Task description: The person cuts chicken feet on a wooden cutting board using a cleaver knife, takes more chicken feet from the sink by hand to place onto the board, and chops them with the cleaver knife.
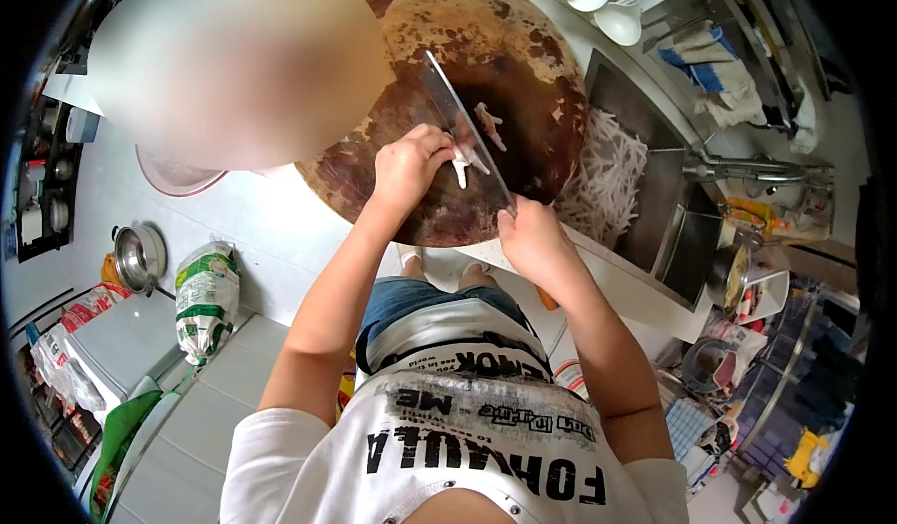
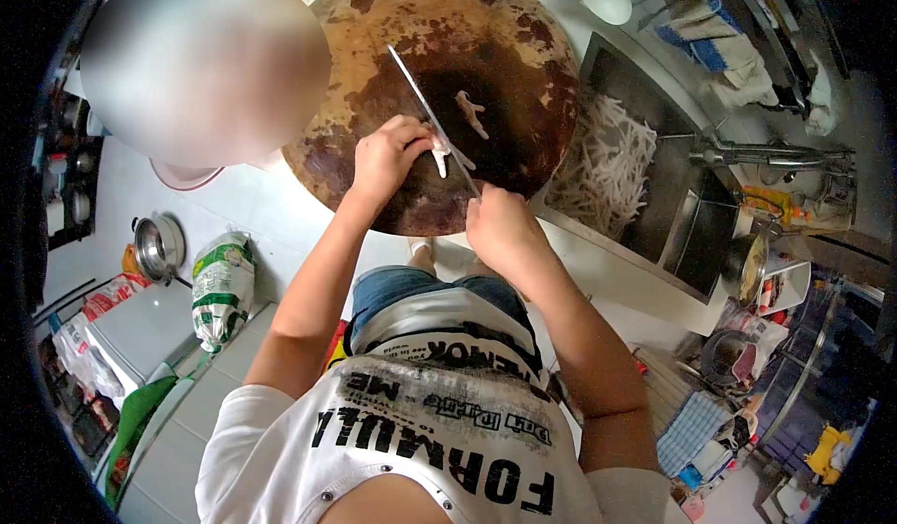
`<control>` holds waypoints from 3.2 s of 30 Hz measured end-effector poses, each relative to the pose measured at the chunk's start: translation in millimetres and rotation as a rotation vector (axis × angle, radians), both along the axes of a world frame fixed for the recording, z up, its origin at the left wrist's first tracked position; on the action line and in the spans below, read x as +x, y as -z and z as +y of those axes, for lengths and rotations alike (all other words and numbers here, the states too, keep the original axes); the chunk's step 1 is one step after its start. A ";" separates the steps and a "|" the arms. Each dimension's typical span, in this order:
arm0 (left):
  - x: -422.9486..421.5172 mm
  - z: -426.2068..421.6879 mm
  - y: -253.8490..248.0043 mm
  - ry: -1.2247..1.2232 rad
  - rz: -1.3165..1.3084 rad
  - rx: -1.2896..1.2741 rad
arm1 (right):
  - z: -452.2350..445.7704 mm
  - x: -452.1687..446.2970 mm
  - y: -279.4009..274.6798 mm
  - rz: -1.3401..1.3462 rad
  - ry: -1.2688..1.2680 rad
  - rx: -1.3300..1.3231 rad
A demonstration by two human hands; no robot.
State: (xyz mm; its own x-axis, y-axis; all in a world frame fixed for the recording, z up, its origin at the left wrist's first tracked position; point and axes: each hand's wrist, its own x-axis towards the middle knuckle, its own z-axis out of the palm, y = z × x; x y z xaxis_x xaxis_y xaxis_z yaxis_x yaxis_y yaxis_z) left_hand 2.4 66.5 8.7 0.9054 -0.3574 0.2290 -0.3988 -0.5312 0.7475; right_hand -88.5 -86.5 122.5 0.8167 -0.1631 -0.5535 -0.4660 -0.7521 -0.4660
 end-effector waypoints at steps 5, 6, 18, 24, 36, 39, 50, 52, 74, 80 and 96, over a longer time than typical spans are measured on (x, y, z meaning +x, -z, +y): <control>0.1 0.4 0.9 -0.008 0.023 -0.027 | 0.7 9.2 -3.0 0.045 -0.025 -0.033; 0.2 0.6 0.5 -0.007 0.031 -0.033 | 1.0 11.4 -3.3 0.033 -0.029 -0.034; 13.1 3.8 -3.8 -0.076 0.101 -0.116 | -1.1 55.9 2.7 0.155 -0.052 -0.011; -0.2 6.8 -17.5 -0.142 0.071 -0.031 | 2.6 38.9 9.1 0.032 -0.089 -0.065; 9.6 -24.7 -4.6 -0.160 0.488 -0.072 | -11.4 25.7 22.9 -0.063 -0.016 0.102; 3.2 -29.5 -5.2 -0.157 0.480 -0.103 | -16.3 20.6 20.5 -0.084 -0.041 0.077; 6.8 -24.8 -23.8 -0.062 0.293 -0.012 | -17.8 28.6 -1.3 -0.063 -0.136 -0.012; 10.5 -16.9 -1.7 -0.011 0.530 0.084 | -3.7 59.6 -5.4 0.289 -0.074 -0.004; 2.9 -2.7 -18.7 -0.061 0.160 0.206 | -44.9 -5.2 -17.8 0.443 -0.046 0.025; 7.3 11.3 -25.9 0.094 0.217 0.261 | -69.2 -12.4 -18.6 0.120 0.268 0.387; 59.9 -75.0 -38.9 0.829 -0.090 0.906 | -99.4 -59.8 -31.8 -0.203 0.610 0.698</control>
